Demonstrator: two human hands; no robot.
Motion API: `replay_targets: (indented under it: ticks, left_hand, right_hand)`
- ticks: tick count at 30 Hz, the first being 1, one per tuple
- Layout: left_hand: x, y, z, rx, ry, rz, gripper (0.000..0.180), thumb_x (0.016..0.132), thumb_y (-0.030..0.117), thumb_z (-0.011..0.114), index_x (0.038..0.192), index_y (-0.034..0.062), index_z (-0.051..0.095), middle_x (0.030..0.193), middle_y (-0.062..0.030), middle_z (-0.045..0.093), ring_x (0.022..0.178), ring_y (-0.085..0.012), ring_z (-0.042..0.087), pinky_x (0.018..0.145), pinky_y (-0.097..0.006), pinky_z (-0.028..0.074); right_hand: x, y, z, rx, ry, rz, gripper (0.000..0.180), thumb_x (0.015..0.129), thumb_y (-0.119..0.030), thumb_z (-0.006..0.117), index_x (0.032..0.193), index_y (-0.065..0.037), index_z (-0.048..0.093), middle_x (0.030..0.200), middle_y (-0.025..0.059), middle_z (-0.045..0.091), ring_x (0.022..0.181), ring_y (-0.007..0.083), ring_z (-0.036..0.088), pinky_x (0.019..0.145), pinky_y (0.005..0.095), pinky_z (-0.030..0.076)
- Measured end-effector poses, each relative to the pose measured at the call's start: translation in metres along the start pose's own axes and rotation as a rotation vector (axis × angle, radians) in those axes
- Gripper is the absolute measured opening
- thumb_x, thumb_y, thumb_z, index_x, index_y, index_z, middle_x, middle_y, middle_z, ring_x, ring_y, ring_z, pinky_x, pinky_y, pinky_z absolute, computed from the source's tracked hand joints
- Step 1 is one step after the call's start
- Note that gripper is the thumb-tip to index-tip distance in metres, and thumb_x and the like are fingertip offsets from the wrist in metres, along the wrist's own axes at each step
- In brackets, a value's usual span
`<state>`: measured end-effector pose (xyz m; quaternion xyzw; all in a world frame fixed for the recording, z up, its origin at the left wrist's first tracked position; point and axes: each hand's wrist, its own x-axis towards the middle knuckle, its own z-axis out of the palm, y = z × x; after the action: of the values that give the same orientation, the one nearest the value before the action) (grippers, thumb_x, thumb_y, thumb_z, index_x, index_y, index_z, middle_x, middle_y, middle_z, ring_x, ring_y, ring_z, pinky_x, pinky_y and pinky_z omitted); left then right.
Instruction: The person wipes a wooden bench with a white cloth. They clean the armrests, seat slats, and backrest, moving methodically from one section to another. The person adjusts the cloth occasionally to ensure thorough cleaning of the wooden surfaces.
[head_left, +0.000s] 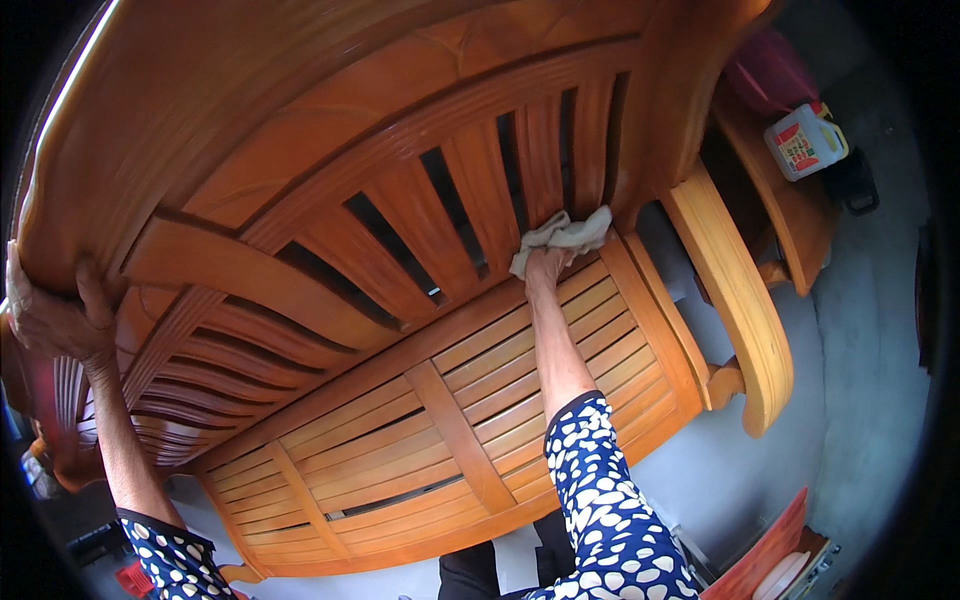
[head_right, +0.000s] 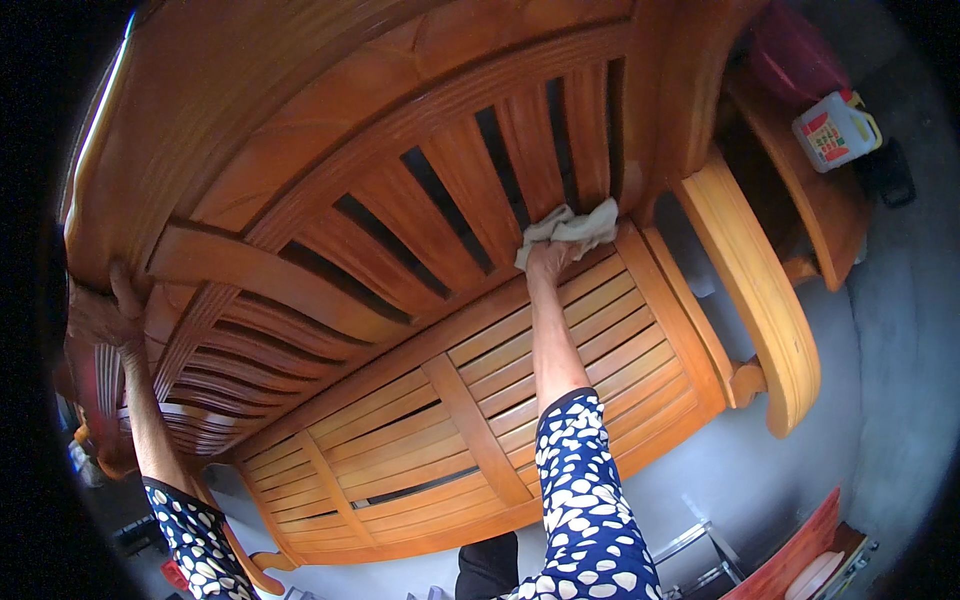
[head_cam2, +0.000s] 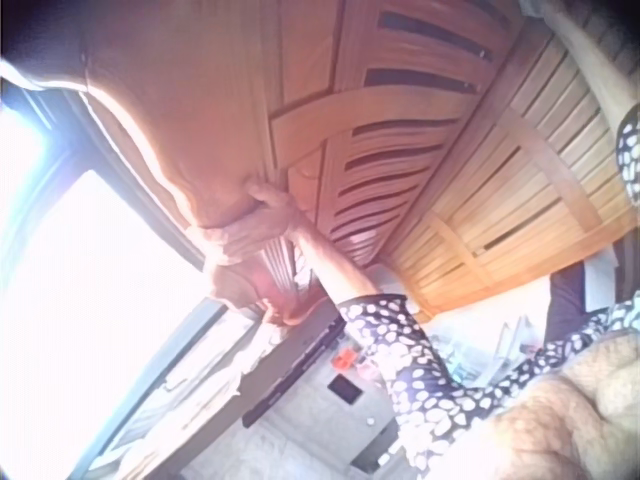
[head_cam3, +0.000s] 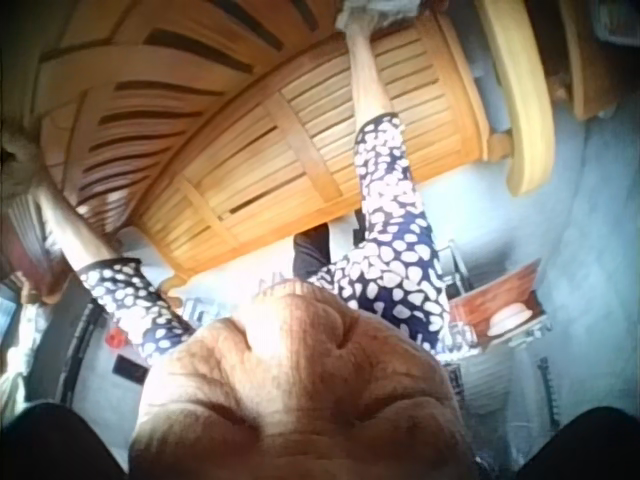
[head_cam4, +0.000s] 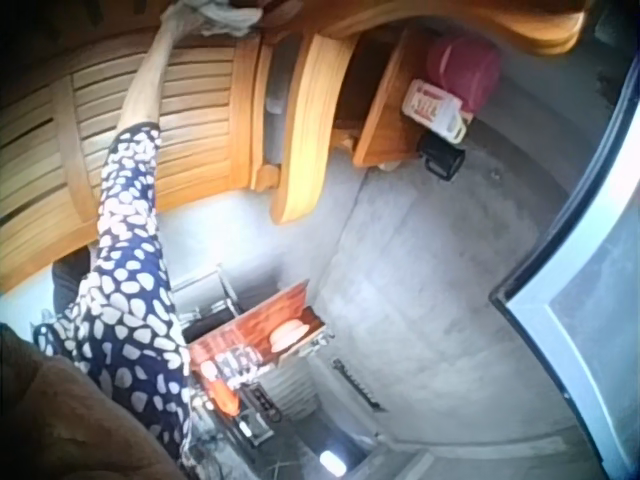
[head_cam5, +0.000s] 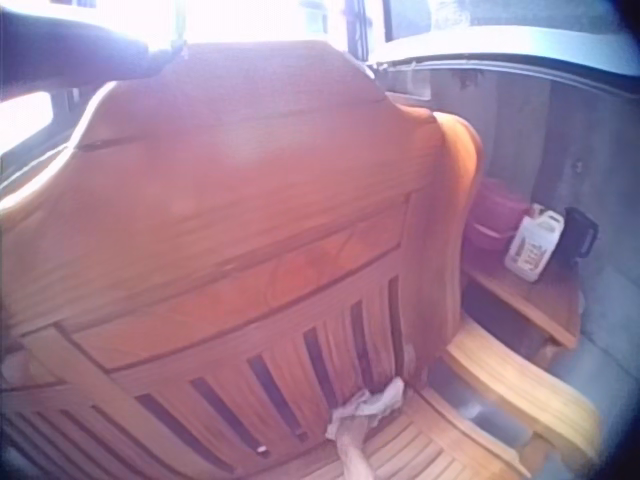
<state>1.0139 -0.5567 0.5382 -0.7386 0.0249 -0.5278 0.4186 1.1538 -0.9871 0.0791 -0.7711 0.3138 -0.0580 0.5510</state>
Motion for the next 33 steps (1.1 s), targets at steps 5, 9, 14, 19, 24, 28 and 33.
replay_targets:
  ticks: [5,9,14,19,24,28,33]
  left_hand:
    - [-0.021,-0.046,0.003,0.007,-0.16,-0.016,0.076,0.081,0.059,0.059,0.124,-0.0037,0.055,0.112,-0.0279,0.061,0.101,-0.0423,0.06,0.086,-0.048,0.046]
    - [0.02,0.026,-0.013,-0.205,-0.028,-0.058,0.075,0.083,0.058,0.057,0.13,0.0006,0.05,0.121,-0.0194,0.058,0.109,-0.0362,0.056,0.092,-0.046,0.042]
    - [0.027,0.041,-0.018,-0.214,0.127,-0.026,0.073,0.085,0.057,0.054,0.136,0.0065,0.044,0.131,-0.0085,0.054,0.122,-0.0276,0.049,0.102,-0.045,0.034]
    - [0.023,0.038,-0.021,-0.236,0.13,0.001,0.073,0.084,0.054,0.059,0.138,0.0084,0.042,0.132,-0.0066,0.053,0.124,-0.0242,0.047,0.105,-0.043,0.031]
    - [0.018,0.037,-0.024,-0.279,0.123,-0.03,0.072,0.084,0.053,0.061,0.139,0.0099,0.041,0.133,-0.005,0.051,0.124,-0.0222,0.046,0.106,-0.041,0.028]
    - [0.011,0.032,-0.026,-0.216,0.079,-0.051,0.073,0.083,0.056,0.062,0.138,0.0121,0.042,0.13,-0.0041,0.053,0.122,-0.0212,0.047,0.104,-0.04,0.031]
    - [0.009,0.027,-0.021,-0.169,0.084,-0.02,0.075,0.081,0.059,0.064,0.137,0.0139,0.043,0.126,-0.004,0.054,0.119,-0.0197,0.049,0.098,-0.039,0.034]
  right_hand:
    - [-0.028,-0.03,-0.008,0.379,-0.177,0.325,0.036,0.086,0.005,0.038,0.121,-0.001,0.048,0.11,0.01,0.055,0.09,0.0213,0.057,0.072,0.0335,0.052]
    - [-0.019,-0.008,0.002,0.6,-0.138,0.367,0.032,0.087,0.006,0.035,0.112,-0.005,0.05,0.096,0.0081,0.054,0.077,0.0196,0.057,0.065,0.0313,0.051]
    - [-0.073,-0.092,0.021,0.956,-0.093,0.011,0.039,0.084,0.007,0.041,0.121,0.0,0.047,0.111,0.0142,0.048,0.1,0.0208,0.051,0.085,0.034,0.047]
    - [-0.153,-0.167,0.024,0.137,-0.092,-0.777,0.059,0.076,0.008,0.055,0.132,0.014,0.036,0.139,0.0389,0.024,0.129,0.0514,0.027,0.103,0.0688,0.021]
    - [-0.189,-0.143,0.019,0.019,-0.201,-0.699,0.065,0.087,-0.002,0.049,0.144,0.007,0.019,0.138,0.0392,0.024,0.129,0.0493,0.028,0.104,0.0618,0.025]
    - [-0.168,-0.105,0.018,0.393,-0.08,-0.151,0.068,0.087,-0.007,0.049,0.146,0.002,0.016,0.143,0.0294,0.022,0.132,0.0421,0.025,0.111,0.0506,0.015]
    - [-0.165,-0.014,0.035,0.225,-0.083,0.219,0.049,0.083,0.005,0.045,0.131,0.007,0.038,0.123,0.0228,0.046,0.117,0.0317,0.044,0.101,0.0415,0.034]
